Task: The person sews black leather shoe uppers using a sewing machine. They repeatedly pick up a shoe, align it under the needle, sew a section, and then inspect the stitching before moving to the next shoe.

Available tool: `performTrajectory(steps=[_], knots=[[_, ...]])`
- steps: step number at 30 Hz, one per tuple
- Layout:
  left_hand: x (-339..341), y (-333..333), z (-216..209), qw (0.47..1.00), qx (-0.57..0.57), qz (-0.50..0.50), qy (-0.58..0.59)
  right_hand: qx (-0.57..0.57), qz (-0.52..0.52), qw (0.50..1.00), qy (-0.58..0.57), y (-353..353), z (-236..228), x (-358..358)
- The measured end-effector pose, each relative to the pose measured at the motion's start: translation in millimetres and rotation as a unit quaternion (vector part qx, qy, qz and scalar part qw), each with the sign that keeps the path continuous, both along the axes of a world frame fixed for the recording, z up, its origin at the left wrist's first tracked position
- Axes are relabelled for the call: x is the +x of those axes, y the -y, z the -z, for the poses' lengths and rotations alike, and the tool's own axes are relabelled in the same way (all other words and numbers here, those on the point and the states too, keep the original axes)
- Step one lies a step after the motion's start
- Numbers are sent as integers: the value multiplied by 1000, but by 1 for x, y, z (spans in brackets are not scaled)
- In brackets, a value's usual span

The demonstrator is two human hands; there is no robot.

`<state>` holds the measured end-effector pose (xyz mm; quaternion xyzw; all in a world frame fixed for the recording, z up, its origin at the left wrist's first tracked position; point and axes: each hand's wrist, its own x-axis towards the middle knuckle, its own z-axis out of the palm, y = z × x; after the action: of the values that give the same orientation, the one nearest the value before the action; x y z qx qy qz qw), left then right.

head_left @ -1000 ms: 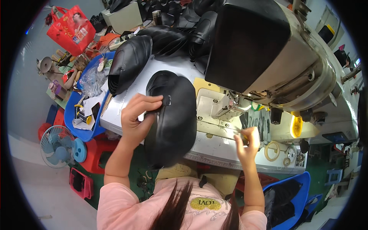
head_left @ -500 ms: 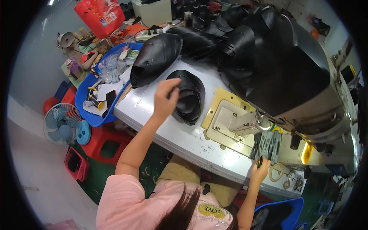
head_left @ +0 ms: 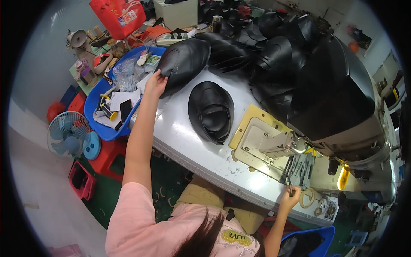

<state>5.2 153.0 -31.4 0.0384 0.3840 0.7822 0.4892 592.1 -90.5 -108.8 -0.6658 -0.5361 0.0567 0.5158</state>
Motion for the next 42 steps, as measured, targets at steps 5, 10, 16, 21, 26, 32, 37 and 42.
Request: performTrajectory(steps=[5, 10, 16, 21, 26, 32, 37, 42], knots=[[-31, -31, 19, 998, -44, 14, -49, -74, 9, 980, -186, 9, -19, -4], [-40, -4, 28, 993, -23, 50, -103, -57, 2, 951, -304, 3, -24, -5], [-41, 40, 1, 988, 84, 58, -113, -72, 21, 922, -381, 3, -29, -11], [80, 154, -60, 988, 155, 21, 1, -89, -25, 892, -442, 6, -30, -9], [179, 216, -52, 980, 152, 120, -45, -241, -61, 896, -368, 13, -56, -20], [254, 236, -35, 948, 83, 304, 54, -111, -15, 987, 112, -22, -67, 7], [279, 236, -52, 894, 99, 379, 219, -192, -53, 950, 243, -55, -73, 15], [289, 242, -40, 910, 61, 390, 127, -162, -104, 962, 192, -65, -66, 29]])
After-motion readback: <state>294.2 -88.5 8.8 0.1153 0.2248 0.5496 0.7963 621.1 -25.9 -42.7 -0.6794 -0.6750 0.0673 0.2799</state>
